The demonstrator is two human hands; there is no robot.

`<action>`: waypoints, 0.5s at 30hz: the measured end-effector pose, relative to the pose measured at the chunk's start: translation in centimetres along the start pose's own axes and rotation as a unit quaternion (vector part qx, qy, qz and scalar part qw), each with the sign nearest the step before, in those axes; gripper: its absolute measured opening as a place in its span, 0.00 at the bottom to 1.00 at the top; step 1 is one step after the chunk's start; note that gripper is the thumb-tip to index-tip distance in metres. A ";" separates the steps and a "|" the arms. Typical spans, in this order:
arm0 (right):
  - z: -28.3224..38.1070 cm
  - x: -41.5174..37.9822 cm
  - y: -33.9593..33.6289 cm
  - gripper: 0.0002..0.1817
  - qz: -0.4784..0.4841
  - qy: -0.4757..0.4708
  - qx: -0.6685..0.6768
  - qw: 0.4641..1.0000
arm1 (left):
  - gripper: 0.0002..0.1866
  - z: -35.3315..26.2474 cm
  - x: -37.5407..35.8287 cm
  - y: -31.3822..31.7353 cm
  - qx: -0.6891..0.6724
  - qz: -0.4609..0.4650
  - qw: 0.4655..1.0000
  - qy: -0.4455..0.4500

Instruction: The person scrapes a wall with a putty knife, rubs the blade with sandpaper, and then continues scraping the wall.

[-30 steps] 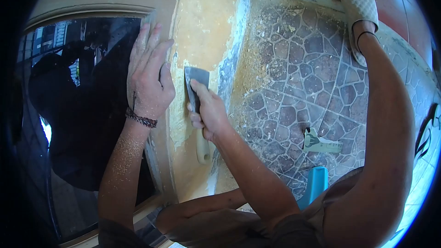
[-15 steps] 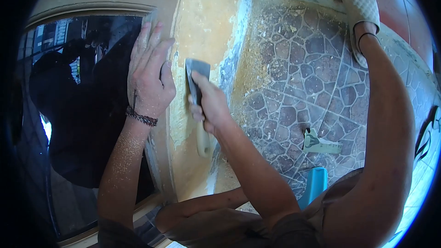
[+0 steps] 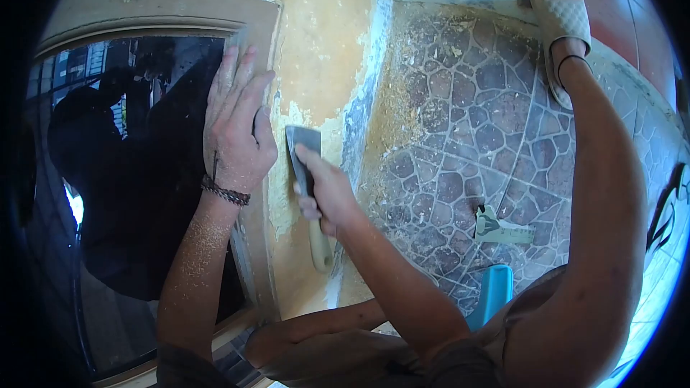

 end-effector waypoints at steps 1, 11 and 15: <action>-0.2 -0.4 0.0 0.18 -0.013 0.021 0.001 1.000 | 0.17 0.0 -0.1 0.1 -0.001 0.002 1.000 -0.001; 0.4 -0.2 0.5 0.19 -0.014 -0.009 -0.007 1.000 | 0.17 0.0 0.1 0.0 0.003 -0.005 1.000 0.000; 1.8 1.4 0.6 0.20 0.023 -0.046 0.007 0.999 | 0.17 -0.1 -0.2 0.3 0.006 -0.011 1.000 0.013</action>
Point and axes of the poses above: each hand's wrist, its own x-axis towards the middle knuckle, its own y-axis out of the palm, z = x × y, the point moved 1 cm from there along x, towards the middle knuckle, and after that the axes turned 15 degrees about x, right-handed, at the moved point
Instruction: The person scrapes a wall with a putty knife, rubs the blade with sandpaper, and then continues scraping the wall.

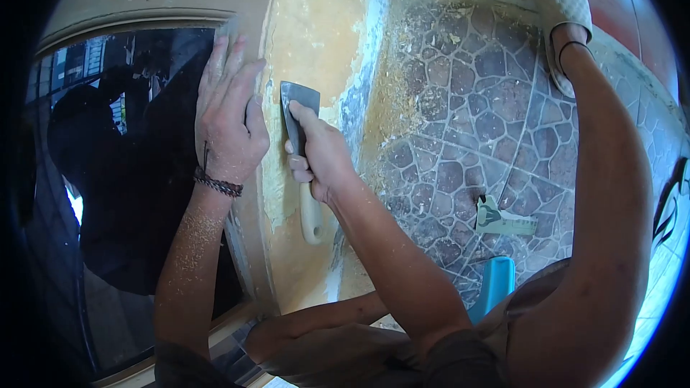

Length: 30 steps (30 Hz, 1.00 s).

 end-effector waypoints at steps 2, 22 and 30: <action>-0.4 -0.7 0.4 0.19 -0.016 0.002 -0.005 1.000 | 0.17 0.0 0.1 -0.2 0.001 0.005 1.000 -0.001; 2.2 1.7 1.8 0.21 0.015 -0.022 -0.027 0.999 | 0.17 -0.1 -0.1 -0.1 -0.004 0.009 1.000 -0.003; 0.9 0.1 1.3 0.21 -0.013 -0.024 -0.066 0.997 | 0.18 0.0 0.1 -0.1 -0.004 0.005 1.000 -0.009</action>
Point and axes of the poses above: each hand's wrist, its own x-axis towards the middle knuckle, its own y-axis out of the palm, z = x × y, the point moved 1 cm from there along x, towards the middle knuckle, and after that the axes turned 15 degrees about x, right-handed, at the moved point
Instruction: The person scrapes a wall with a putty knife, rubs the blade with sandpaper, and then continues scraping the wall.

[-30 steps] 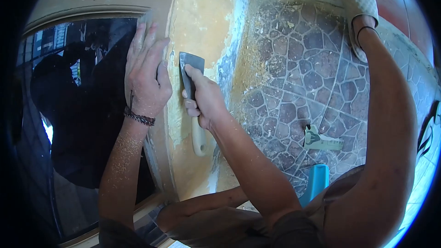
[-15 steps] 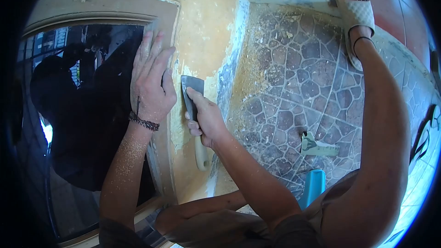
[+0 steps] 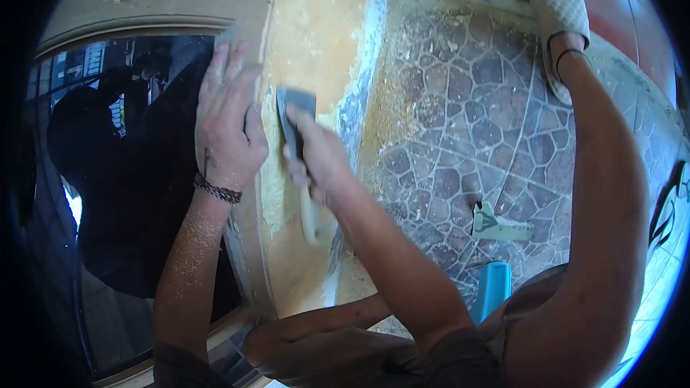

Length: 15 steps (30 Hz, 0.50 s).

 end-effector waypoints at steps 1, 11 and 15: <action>0.7 1.1 0.2 0.21 0.012 -0.005 0.028 1.000 | 0.18 -0.1 -0.2 0.2 -0.001 0.003 1.000 0.001; -0.6 0.0 -0.1 0.22 0.016 0.020 0.043 0.999 | 0.20 -0.2 -0.2 0.1 -0.007 0.004 1.000 -0.003; -1.1 -0.4 0.2 0.22 0.003 0.011 0.036 0.999 | 0.21 -0.1 -0.2 0.0 -0.009 -0.001 1.000 -0.004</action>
Point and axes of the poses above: each hand's wrist, its own x-axis towards the middle knuckle, its own y-axis out of the palm, z = x × y, the point moved 1 cm from there along x, towards the middle knuckle, and after that the axes turned 15 degrees about x, right-handed, at the moved point
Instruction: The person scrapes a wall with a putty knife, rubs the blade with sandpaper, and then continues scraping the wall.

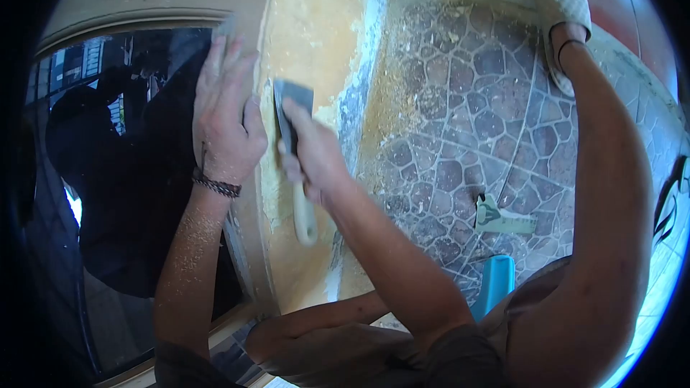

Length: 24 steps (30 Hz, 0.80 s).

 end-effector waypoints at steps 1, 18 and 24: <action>-0.6 -0.8 -0.1 0.22 -0.013 0.000 -0.022 1.000 | 0.21 0.0 0.2 -0.1 0.001 0.002 1.000 -0.005; -0.3 0.5 0.7 0.22 0.034 -0.011 0.040 0.999 | 0.23 -0.2 -0.1 -0.1 0.000 0.003 1.000 -0.005; -1.3 -1.9 0.0 0.23 -0.031 0.002 -0.046 0.998 | 0.22 0.1 0.3 -0.1 0.006 -0.001 1.000 -0.006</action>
Point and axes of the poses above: each hand's wrist, its own x-axis towards the middle knuckle, its own y-axis out of the palm, z = x × y, the point moved 1 cm from there along x, towards the middle knuckle, and after that the axes turned 15 degrees about x, right-handed, at the moved point
